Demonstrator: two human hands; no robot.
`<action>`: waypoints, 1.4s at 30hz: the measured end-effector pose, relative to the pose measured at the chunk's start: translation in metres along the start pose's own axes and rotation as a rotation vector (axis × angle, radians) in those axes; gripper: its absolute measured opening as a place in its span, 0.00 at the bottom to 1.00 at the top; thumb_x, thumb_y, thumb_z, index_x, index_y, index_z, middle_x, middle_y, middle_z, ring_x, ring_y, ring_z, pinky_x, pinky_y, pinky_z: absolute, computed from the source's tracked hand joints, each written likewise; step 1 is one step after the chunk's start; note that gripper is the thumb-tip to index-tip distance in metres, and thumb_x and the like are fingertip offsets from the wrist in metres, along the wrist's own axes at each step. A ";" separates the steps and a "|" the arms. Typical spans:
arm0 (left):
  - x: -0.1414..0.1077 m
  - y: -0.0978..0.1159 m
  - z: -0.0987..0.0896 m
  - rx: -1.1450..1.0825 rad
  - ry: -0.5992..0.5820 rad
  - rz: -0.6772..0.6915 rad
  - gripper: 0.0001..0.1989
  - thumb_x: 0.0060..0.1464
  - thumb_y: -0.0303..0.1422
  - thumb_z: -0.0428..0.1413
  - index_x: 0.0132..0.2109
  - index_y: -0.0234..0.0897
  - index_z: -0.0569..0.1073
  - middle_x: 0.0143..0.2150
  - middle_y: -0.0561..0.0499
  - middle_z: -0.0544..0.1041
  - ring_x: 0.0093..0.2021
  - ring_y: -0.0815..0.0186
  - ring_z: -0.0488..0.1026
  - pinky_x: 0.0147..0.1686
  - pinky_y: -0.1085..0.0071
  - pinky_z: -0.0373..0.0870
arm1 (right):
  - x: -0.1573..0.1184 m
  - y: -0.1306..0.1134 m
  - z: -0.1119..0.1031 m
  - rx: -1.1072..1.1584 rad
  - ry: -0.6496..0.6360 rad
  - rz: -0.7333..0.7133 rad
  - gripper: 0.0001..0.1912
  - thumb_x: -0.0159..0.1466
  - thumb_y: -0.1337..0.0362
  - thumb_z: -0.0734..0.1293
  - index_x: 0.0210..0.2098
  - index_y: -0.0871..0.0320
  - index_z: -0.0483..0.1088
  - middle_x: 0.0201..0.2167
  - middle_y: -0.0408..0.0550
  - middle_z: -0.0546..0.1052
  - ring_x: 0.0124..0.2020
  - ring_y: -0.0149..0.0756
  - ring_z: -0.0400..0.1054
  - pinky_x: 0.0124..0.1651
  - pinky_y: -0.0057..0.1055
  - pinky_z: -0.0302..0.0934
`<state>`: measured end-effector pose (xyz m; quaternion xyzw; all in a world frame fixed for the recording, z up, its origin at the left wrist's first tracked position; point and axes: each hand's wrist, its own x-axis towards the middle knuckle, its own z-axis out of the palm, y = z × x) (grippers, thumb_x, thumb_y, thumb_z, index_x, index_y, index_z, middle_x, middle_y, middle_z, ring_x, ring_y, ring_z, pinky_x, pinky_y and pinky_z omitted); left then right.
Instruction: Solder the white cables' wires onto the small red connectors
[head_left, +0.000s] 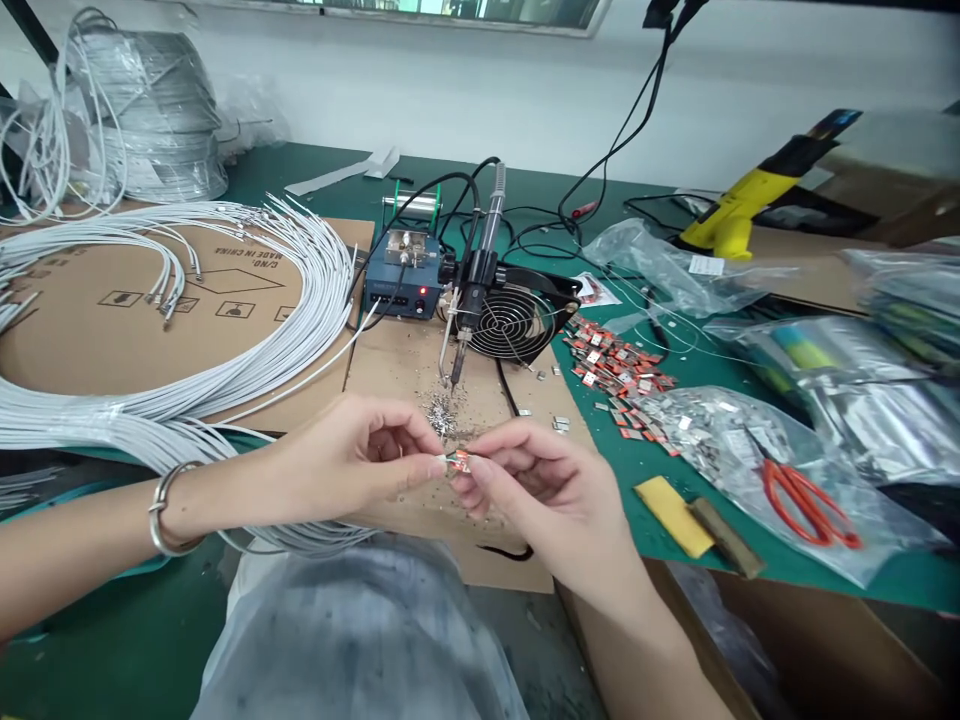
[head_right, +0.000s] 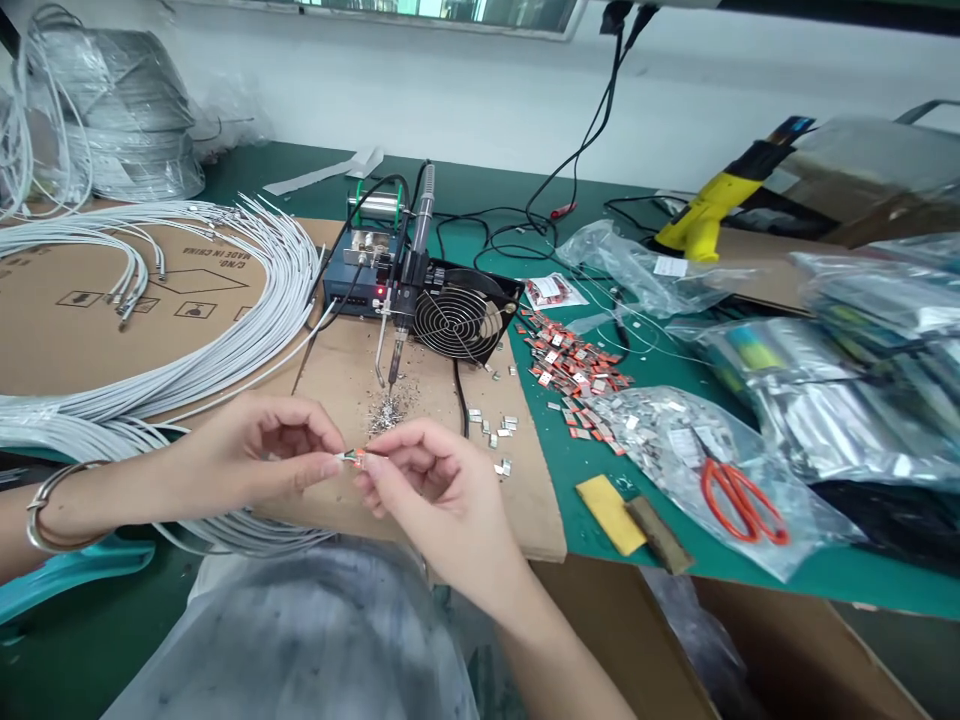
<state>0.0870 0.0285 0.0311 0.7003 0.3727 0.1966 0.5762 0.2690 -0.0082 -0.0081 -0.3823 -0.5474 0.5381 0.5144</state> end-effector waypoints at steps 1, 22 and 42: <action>0.002 0.000 0.001 -0.016 -0.007 -0.028 0.09 0.55 0.35 0.53 0.36 0.32 0.71 0.24 0.56 0.69 0.23 0.78 0.62 0.21 0.82 0.59 | 0.000 0.002 -0.001 0.030 -0.002 0.018 0.01 0.59 0.69 0.67 0.31 0.61 0.70 0.23 0.46 0.76 0.22 0.26 0.70 0.24 0.16 0.66; 0.046 -0.023 -0.002 -0.028 -0.110 -0.222 0.09 0.54 0.35 0.52 0.32 0.31 0.71 0.19 0.59 0.62 0.18 0.79 0.59 0.17 0.82 0.55 | 0.025 0.022 -0.032 0.120 -0.014 0.405 0.11 0.53 0.62 0.72 0.31 0.64 0.72 0.23 0.47 0.77 0.22 0.25 0.70 0.25 0.17 0.68; 0.078 -0.040 -0.017 0.085 0.005 -0.252 0.09 0.53 0.36 0.52 0.33 0.37 0.74 0.28 0.54 0.74 0.28 0.72 0.67 0.26 0.77 0.61 | 0.060 0.043 -0.048 0.250 0.031 0.468 0.06 0.54 0.66 0.72 0.29 0.61 0.73 0.23 0.46 0.77 0.20 0.25 0.70 0.24 0.16 0.67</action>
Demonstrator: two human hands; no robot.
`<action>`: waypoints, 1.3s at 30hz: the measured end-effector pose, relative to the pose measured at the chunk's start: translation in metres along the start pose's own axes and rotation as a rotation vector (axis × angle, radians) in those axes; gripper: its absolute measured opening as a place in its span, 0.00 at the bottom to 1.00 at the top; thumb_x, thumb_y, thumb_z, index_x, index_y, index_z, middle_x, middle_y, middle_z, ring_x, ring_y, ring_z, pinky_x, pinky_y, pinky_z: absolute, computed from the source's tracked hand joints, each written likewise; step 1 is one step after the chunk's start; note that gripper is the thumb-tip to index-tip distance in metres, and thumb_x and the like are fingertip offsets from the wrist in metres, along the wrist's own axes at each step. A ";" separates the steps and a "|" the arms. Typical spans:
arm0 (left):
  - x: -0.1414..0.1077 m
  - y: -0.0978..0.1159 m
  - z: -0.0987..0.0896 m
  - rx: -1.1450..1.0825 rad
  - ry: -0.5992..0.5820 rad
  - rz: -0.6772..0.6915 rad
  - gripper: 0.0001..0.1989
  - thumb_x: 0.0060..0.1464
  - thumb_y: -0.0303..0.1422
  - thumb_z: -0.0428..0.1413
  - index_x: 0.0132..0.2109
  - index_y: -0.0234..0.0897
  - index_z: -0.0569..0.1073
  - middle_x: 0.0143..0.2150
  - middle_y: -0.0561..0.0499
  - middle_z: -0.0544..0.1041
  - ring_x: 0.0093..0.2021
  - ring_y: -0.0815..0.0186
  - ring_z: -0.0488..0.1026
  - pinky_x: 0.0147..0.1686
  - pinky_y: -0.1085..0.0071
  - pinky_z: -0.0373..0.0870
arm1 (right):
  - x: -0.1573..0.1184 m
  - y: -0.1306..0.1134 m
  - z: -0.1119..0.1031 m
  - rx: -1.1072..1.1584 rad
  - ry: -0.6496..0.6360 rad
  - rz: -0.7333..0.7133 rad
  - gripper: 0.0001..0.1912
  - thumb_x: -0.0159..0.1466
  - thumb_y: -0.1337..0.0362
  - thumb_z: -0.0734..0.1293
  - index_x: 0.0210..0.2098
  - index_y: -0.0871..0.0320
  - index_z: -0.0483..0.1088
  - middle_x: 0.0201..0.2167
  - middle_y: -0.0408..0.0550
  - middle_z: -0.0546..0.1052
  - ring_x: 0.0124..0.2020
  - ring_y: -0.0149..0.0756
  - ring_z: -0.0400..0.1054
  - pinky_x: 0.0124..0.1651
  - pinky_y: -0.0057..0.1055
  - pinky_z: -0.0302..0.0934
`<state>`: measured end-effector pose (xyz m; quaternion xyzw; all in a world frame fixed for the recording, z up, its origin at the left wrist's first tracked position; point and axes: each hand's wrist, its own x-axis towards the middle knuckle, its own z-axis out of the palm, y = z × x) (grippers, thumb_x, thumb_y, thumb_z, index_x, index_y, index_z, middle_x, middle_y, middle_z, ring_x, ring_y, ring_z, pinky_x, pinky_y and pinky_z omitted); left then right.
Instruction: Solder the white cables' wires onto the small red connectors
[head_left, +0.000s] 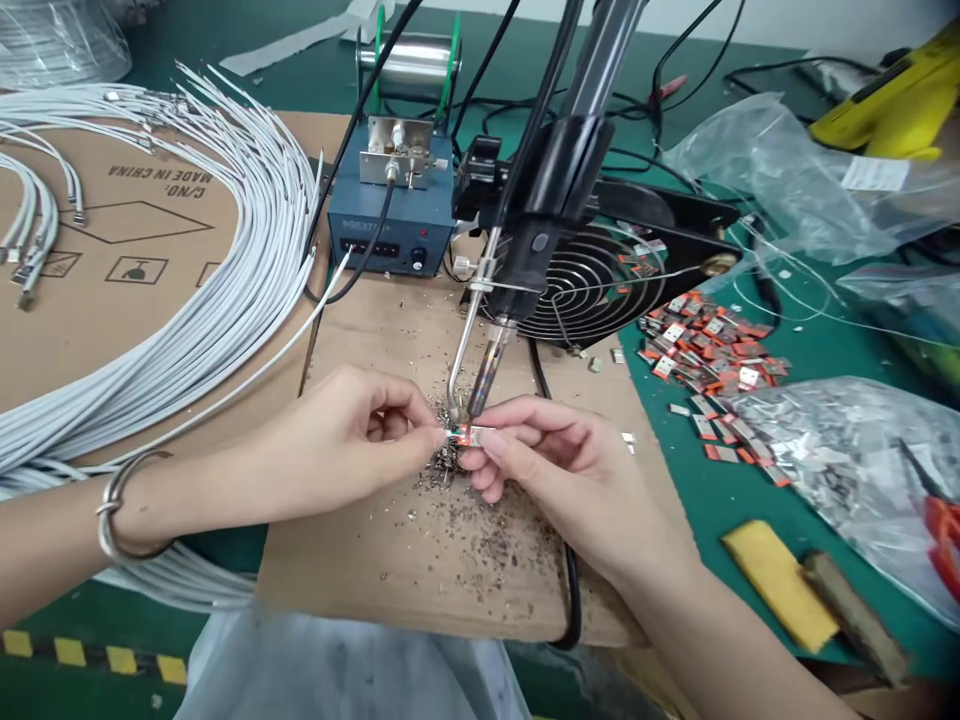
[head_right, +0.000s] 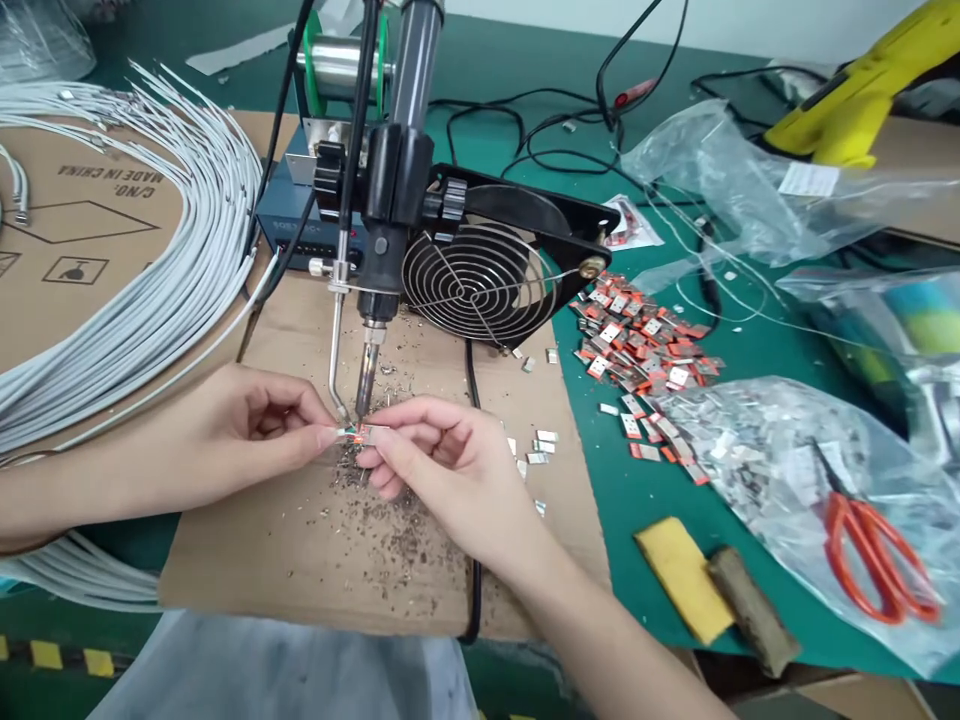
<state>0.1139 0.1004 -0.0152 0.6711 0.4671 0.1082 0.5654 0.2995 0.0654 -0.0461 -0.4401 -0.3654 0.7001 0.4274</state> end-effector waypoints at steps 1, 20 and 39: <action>0.000 0.000 0.000 -0.004 0.000 -0.003 0.09 0.53 0.36 0.52 0.33 0.38 0.74 0.27 0.54 0.74 0.28 0.72 0.67 0.26 0.77 0.61 | 0.000 0.000 0.000 0.002 -0.006 -0.001 0.05 0.54 0.66 0.72 0.30 0.61 0.73 0.23 0.46 0.77 0.21 0.24 0.70 0.24 0.16 0.67; 0.000 0.001 0.000 0.000 0.022 0.006 0.09 0.52 0.36 0.53 0.31 0.37 0.75 0.26 0.53 0.74 0.26 0.72 0.66 0.23 0.77 0.60 | 0.000 0.000 0.001 -0.039 0.009 -0.029 0.05 0.54 0.65 0.72 0.30 0.59 0.73 0.23 0.45 0.77 0.20 0.25 0.69 0.23 0.16 0.67; -0.003 -0.002 0.000 0.085 0.023 0.017 0.09 0.53 0.37 0.51 0.32 0.41 0.75 0.24 0.56 0.69 0.25 0.73 0.62 0.23 0.76 0.57 | -0.002 0.000 0.008 -0.402 0.179 -0.183 0.06 0.50 0.65 0.73 0.26 0.60 0.72 0.18 0.44 0.73 0.17 0.27 0.66 0.19 0.19 0.64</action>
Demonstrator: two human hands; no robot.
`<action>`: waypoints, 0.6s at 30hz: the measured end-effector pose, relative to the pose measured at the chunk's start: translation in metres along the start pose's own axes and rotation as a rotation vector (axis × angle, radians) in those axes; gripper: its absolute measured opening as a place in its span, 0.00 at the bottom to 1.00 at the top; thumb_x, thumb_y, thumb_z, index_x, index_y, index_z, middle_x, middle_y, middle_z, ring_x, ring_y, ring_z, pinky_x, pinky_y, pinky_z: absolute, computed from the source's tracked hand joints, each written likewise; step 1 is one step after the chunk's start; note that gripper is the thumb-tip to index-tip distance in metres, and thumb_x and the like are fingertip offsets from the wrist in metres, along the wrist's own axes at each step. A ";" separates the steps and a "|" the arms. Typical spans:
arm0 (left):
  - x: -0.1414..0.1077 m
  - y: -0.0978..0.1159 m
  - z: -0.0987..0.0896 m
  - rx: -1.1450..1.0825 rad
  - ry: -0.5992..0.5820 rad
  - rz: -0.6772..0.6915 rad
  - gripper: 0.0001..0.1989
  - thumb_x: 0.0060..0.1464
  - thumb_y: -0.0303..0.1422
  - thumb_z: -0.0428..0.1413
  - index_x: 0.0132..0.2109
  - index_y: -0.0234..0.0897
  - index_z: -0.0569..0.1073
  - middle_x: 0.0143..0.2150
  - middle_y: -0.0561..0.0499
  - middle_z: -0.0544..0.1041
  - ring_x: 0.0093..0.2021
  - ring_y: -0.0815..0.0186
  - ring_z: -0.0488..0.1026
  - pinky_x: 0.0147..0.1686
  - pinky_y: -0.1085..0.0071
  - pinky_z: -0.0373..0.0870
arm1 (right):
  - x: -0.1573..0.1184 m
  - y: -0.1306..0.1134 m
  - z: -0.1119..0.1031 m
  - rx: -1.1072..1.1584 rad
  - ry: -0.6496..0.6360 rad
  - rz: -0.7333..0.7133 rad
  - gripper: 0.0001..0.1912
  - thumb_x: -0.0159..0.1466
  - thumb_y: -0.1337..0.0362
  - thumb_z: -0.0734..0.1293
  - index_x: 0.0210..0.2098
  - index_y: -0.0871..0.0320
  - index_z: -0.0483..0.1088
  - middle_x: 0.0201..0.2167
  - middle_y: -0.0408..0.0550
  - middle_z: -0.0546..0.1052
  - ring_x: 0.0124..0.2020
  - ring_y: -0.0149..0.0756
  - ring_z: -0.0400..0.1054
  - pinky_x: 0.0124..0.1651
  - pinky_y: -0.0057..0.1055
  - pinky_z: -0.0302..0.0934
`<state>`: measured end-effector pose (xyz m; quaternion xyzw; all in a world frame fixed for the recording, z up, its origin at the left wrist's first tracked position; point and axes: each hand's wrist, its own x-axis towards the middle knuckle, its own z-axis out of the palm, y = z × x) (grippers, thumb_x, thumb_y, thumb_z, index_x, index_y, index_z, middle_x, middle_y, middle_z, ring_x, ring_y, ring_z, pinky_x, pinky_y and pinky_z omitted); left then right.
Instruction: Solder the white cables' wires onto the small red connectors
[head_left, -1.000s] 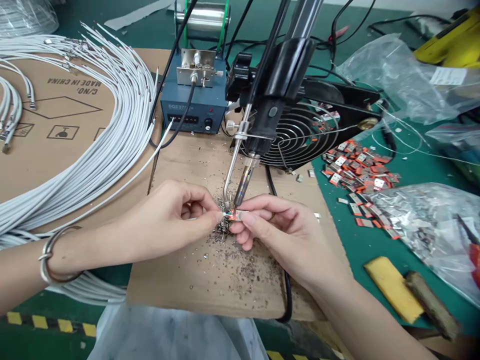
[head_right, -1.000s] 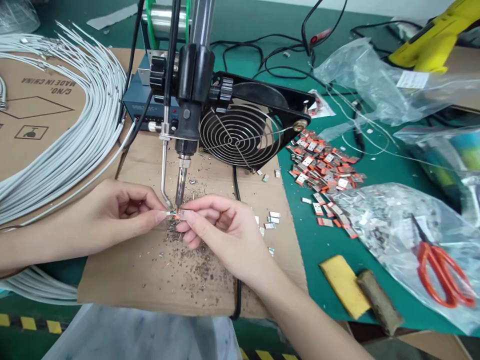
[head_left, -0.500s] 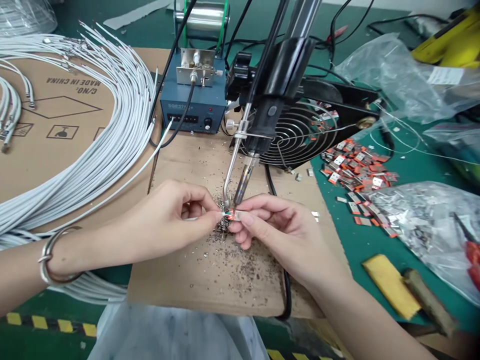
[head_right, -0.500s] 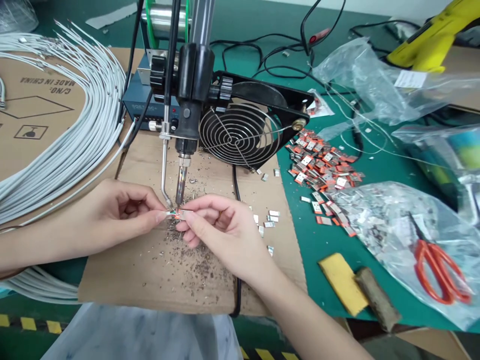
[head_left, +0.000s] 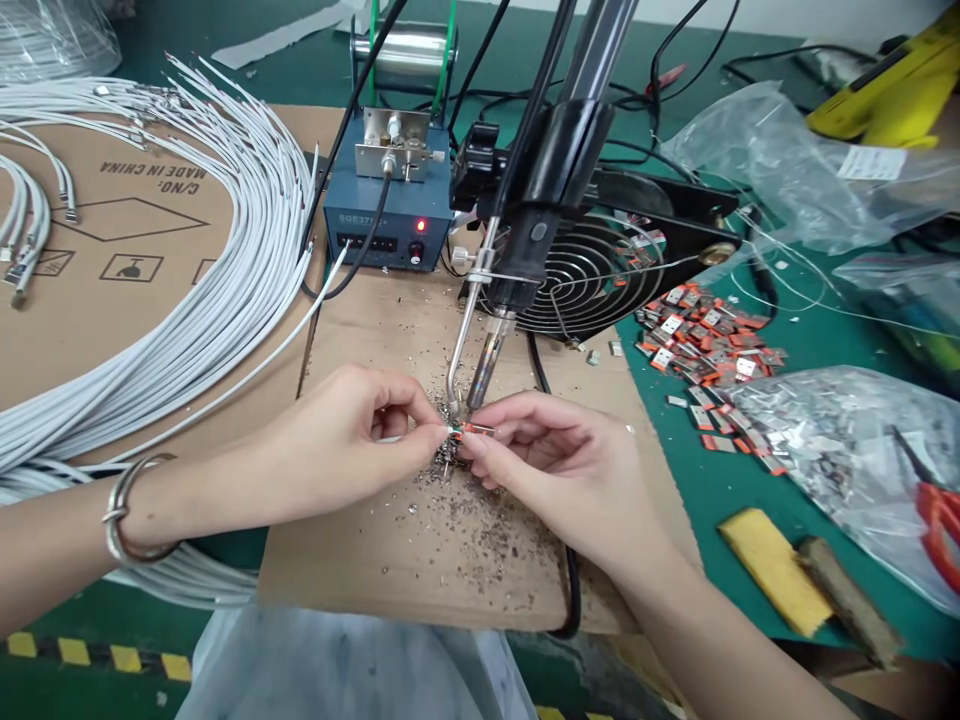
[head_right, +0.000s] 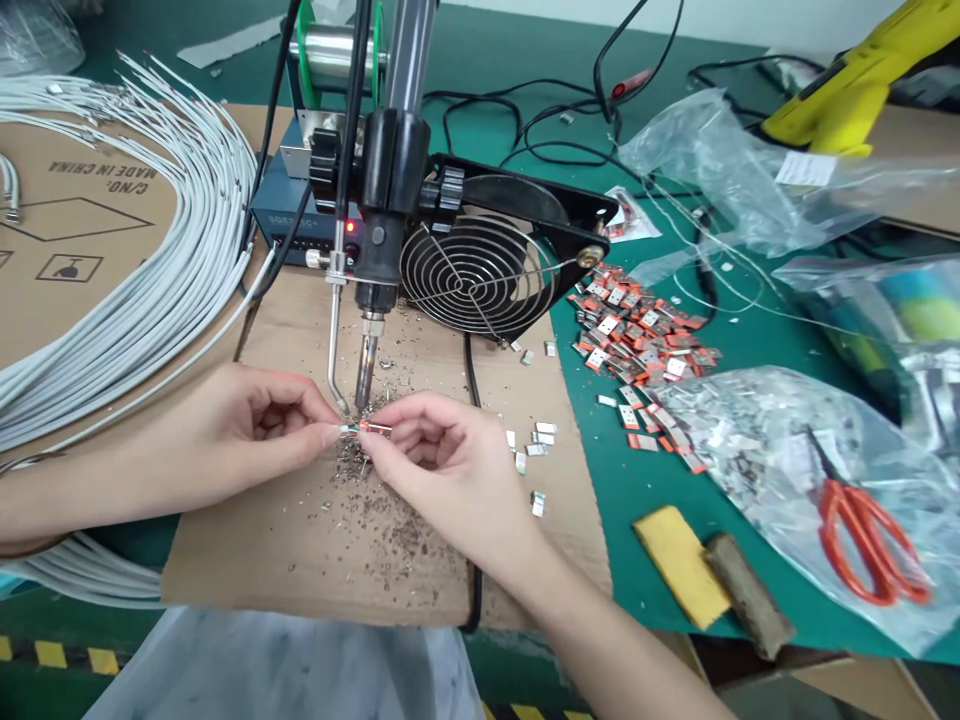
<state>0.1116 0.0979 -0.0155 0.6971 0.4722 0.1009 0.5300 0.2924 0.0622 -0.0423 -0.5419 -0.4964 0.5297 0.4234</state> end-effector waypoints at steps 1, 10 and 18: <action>0.000 0.000 0.000 -0.003 -0.002 0.000 0.10 0.53 0.37 0.51 0.32 0.40 0.75 0.24 0.56 0.70 0.25 0.73 0.63 0.23 0.76 0.57 | 0.000 -0.001 -0.001 0.011 -0.011 0.019 0.06 0.50 0.65 0.73 0.26 0.60 0.72 0.18 0.45 0.74 0.17 0.27 0.67 0.19 0.19 0.64; 0.003 -0.002 0.001 -0.013 0.006 0.041 0.09 0.54 0.35 0.51 0.33 0.38 0.74 0.27 0.55 0.73 0.27 0.73 0.65 0.24 0.77 0.59 | 0.003 0.003 -0.006 0.253 -0.119 0.180 0.07 0.51 0.64 0.74 0.27 0.60 0.74 0.21 0.46 0.75 0.19 0.25 0.68 0.20 0.16 0.65; 0.002 -0.001 0.002 -0.020 0.007 0.064 0.09 0.54 0.35 0.50 0.34 0.39 0.75 0.27 0.56 0.73 0.27 0.73 0.66 0.25 0.77 0.59 | 0.003 0.006 -0.009 0.284 -0.142 0.152 0.06 0.52 0.64 0.73 0.28 0.59 0.74 0.21 0.46 0.76 0.19 0.26 0.68 0.20 0.18 0.65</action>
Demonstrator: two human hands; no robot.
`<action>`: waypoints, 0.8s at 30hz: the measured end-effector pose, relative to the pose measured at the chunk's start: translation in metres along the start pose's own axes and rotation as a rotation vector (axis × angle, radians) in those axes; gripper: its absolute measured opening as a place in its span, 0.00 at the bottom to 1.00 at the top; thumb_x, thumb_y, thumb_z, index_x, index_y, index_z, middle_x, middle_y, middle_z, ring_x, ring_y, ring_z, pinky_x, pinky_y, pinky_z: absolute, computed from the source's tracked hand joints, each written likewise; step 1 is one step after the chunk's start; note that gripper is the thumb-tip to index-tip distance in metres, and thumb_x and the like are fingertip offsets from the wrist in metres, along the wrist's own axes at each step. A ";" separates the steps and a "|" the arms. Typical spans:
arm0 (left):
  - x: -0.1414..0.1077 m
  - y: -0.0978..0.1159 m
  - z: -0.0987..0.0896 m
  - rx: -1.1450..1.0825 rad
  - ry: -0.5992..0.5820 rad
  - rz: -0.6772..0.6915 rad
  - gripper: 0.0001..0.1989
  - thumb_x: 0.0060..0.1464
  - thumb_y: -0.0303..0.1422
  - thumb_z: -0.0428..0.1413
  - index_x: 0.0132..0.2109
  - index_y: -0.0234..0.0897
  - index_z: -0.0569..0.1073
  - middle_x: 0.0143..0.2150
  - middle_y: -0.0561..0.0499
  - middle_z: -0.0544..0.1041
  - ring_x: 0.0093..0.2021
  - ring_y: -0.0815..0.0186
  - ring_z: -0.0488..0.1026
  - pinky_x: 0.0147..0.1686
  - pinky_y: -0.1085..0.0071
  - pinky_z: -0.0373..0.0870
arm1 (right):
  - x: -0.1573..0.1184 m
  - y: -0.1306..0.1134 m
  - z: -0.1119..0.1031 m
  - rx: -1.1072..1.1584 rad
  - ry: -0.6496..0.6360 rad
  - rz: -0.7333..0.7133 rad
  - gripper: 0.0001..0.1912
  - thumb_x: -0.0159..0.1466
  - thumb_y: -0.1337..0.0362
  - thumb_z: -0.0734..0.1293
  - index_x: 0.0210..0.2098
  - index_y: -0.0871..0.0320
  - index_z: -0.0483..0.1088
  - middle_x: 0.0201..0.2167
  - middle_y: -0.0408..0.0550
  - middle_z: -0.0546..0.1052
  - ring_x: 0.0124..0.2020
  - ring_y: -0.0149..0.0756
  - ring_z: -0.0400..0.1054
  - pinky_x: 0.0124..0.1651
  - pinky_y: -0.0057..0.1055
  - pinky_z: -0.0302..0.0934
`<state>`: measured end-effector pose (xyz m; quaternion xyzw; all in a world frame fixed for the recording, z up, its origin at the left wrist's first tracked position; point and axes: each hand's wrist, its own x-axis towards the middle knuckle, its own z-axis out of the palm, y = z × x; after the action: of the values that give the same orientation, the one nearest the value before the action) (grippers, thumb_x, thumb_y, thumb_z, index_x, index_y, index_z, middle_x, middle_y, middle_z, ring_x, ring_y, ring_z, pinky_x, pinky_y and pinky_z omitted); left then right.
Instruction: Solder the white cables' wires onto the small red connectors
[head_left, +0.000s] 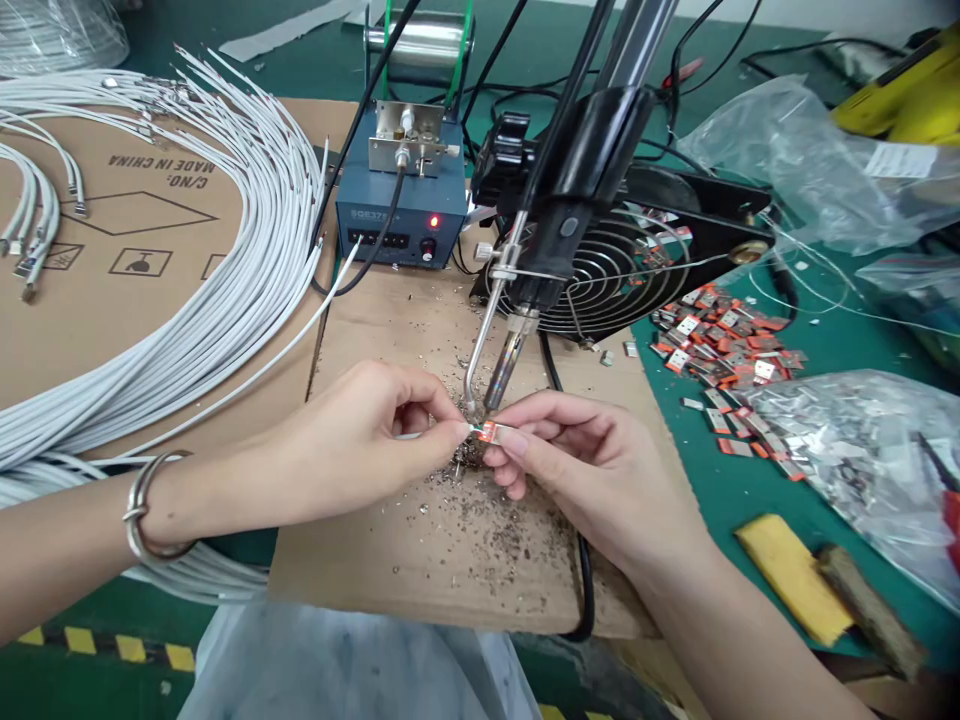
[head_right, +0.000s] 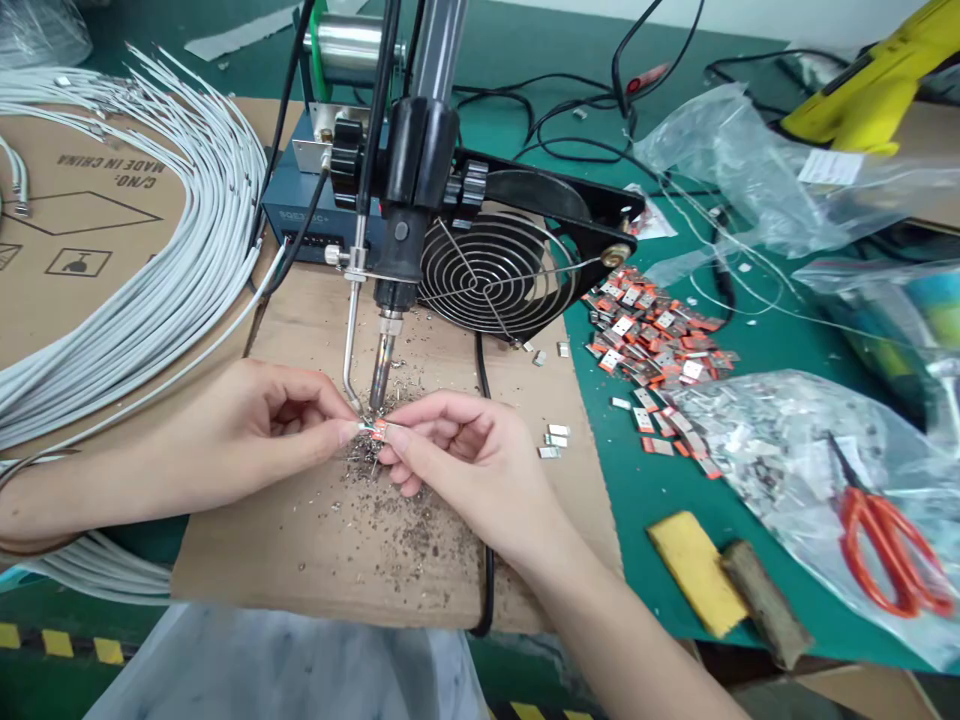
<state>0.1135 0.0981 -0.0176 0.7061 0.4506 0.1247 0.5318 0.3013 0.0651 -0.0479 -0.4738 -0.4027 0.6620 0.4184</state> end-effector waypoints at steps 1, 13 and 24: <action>0.000 0.000 0.000 0.006 0.000 0.002 0.09 0.55 0.36 0.50 0.34 0.40 0.75 0.27 0.56 0.73 0.27 0.73 0.66 0.25 0.77 0.59 | 0.000 0.000 0.000 -0.003 0.000 -0.003 0.06 0.52 0.64 0.73 0.28 0.59 0.74 0.21 0.46 0.76 0.19 0.26 0.68 0.20 0.17 0.65; -0.001 0.004 -0.005 0.116 0.030 -0.021 0.09 0.54 0.37 0.51 0.32 0.41 0.75 0.21 0.58 0.68 0.22 0.75 0.61 0.20 0.79 0.55 | 0.001 0.001 0.002 0.129 -0.040 0.001 0.06 0.54 0.65 0.73 0.31 0.59 0.74 0.24 0.45 0.77 0.22 0.26 0.70 0.25 0.17 0.67; -0.002 0.006 -0.003 0.080 0.021 -0.027 0.09 0.52 0.35 0.51 0.32 0.39 0.76 0.22 0.57 0.69 0.22 0.75 0.61 0.19 0.78 0.55 | 0.000 0.002 0.000 0.117 -0.043 -0.037 0.04 0.55 0.68 0.72 0.31 0.59 0.75 0.24 0.46 0.77 0.22 0.26 0.70 0.25 0.17 0.68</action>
<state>0.1131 0.0987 -0.0107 0.7193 0.4700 0.1068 0.5002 0.3011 0.0648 -0.0494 -0.4266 -0.3812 0.6865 0.4487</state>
